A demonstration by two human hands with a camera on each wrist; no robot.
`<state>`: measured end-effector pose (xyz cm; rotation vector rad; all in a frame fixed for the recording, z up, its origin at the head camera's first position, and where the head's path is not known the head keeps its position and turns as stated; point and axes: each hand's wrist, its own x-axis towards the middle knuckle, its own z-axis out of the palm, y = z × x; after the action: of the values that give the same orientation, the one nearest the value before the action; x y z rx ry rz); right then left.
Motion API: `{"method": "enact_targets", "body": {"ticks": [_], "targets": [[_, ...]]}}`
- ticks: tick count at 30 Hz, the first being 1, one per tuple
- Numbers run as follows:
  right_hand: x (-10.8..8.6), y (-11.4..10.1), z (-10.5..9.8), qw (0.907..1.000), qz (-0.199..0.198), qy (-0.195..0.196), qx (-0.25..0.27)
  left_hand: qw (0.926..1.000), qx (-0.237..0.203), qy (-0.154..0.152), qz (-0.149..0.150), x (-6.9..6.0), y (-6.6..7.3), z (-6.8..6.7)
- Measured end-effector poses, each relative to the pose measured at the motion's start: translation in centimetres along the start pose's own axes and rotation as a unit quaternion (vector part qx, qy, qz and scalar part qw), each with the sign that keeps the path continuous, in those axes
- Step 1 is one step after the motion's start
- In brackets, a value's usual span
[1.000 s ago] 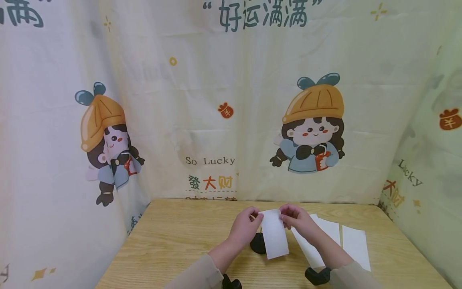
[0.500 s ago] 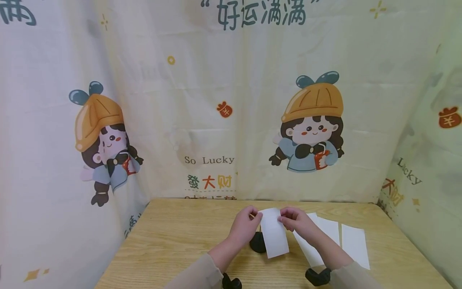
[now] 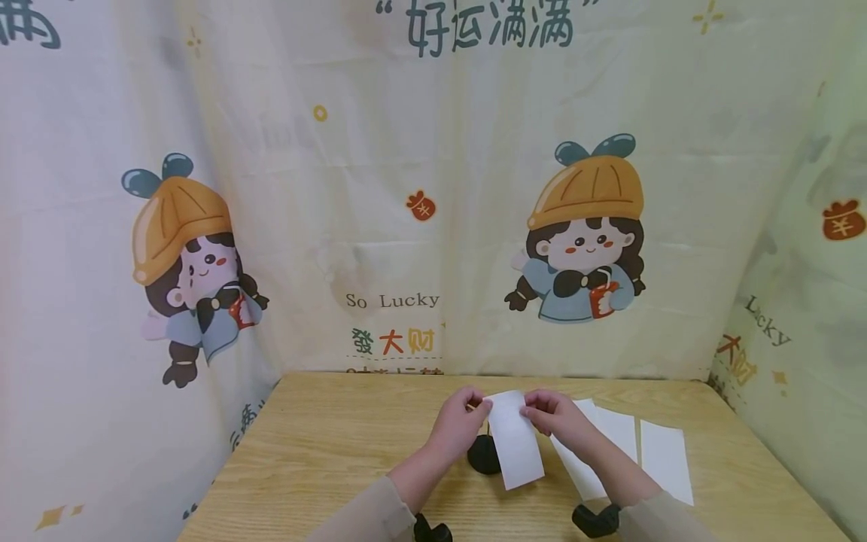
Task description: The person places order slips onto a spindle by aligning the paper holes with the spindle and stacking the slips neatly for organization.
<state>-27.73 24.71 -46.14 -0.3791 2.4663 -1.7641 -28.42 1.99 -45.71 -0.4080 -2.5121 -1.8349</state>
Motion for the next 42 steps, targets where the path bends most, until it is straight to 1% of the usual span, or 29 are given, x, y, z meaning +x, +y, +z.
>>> {"method": "enact_targets", "body": {"ticks": [6,13,20,24,27,32,42], "targets": [[0.2,0.2,0.1,1.0000,0.002,0.005,0.000,0.9998,-0.013,0.005,-0.012,0.0,0.0,-0.2],[0.2,0.3,0.2,0.9999,0.013,0.008,0.001,0.9999,-0.015,0.007,-0.001,-0.1,0.0,-0.4],[0.1,0.3,0.2,0.9998,0.018,0.011,0.004,0.9997,-0.020,0.014,0.000,0.0,-0.2,-0.3],[0.1,0.2,0.3,0.9996,0.022,0.014,0.004,0.9997,-0.023,0.009,-0.002,-0.1,0.0,-0.4],[0.1,0.4,0.3,0.9996,0.023,0.014,0.004,0.9997,-0.023,0.005,-0.004,-0.1,0.0,-0.4],[0.3,0.9,0.4,0.9998,0.017,0.012,0.001,0.9997,-0.023,0.008,-0.003,-0.1,-0.2,-0.3],[0.4,1.1,0.5,0.9998,0.014,0.012,-0.004,0.9996,-0.026,0.011,0.001,0.0,-0.4,-0.2]]}}
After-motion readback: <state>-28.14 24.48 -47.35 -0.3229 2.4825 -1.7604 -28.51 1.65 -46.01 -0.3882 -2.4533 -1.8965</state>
